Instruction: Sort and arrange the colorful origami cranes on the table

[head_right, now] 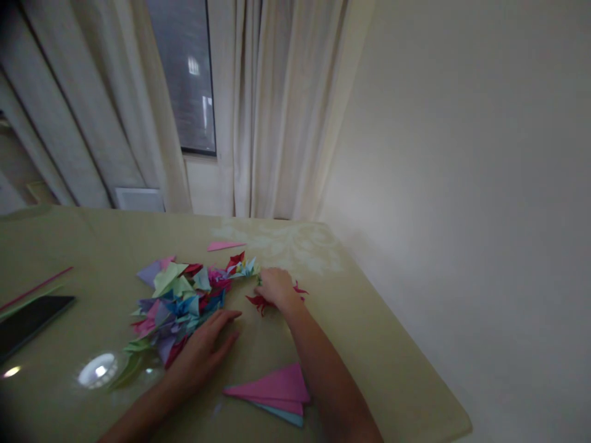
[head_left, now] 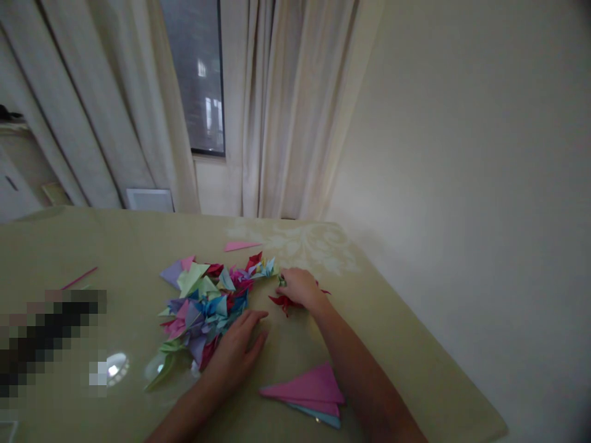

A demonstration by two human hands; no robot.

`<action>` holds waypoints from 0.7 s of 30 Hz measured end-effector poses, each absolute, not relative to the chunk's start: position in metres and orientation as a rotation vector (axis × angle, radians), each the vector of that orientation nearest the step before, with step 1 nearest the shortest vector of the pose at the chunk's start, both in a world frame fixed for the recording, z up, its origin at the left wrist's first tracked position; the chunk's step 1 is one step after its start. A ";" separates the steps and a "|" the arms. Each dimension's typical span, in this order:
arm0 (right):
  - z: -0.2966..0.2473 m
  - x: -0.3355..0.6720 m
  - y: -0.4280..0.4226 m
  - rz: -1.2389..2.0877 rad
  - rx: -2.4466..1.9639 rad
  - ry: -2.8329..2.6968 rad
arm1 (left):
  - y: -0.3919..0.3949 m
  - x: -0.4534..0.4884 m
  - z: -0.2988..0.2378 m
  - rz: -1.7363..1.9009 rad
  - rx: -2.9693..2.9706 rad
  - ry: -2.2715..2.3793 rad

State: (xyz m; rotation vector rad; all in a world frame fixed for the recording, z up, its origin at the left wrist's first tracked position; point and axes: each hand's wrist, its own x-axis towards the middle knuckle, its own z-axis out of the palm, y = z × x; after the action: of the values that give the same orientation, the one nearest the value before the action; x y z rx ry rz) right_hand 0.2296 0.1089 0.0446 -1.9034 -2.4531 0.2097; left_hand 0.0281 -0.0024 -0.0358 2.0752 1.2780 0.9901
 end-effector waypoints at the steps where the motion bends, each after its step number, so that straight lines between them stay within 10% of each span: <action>1: 0.042 0.227 0.109 0.229 -1.889 -2.466 | 0.000 0.025 -0.037 0.990 2.087 1.298; 10: 0.091 0.262 0.099 0.261 -1.683 -2.415 | -0.017 0.030 -0.022 0.742 2.189 1.041; 16: 0.091 0.246 0.079 1.045 -1.171 -2.761 | -0.040 0.054 -0.015 0.490 2.278 0.830; 21: 0.072 0.237 0.094 0.723 -1.528 -2.740 | -0.033 0.051 -0.022 0.459 2.237 0.862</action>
State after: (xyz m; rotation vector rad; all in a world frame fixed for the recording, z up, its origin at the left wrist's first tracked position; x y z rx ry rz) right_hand 0.2373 0.0940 0.0718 -1.5275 -2.7401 0.7229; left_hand 0.0511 -0.0333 -0.0221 2.2365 0.8625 0.4588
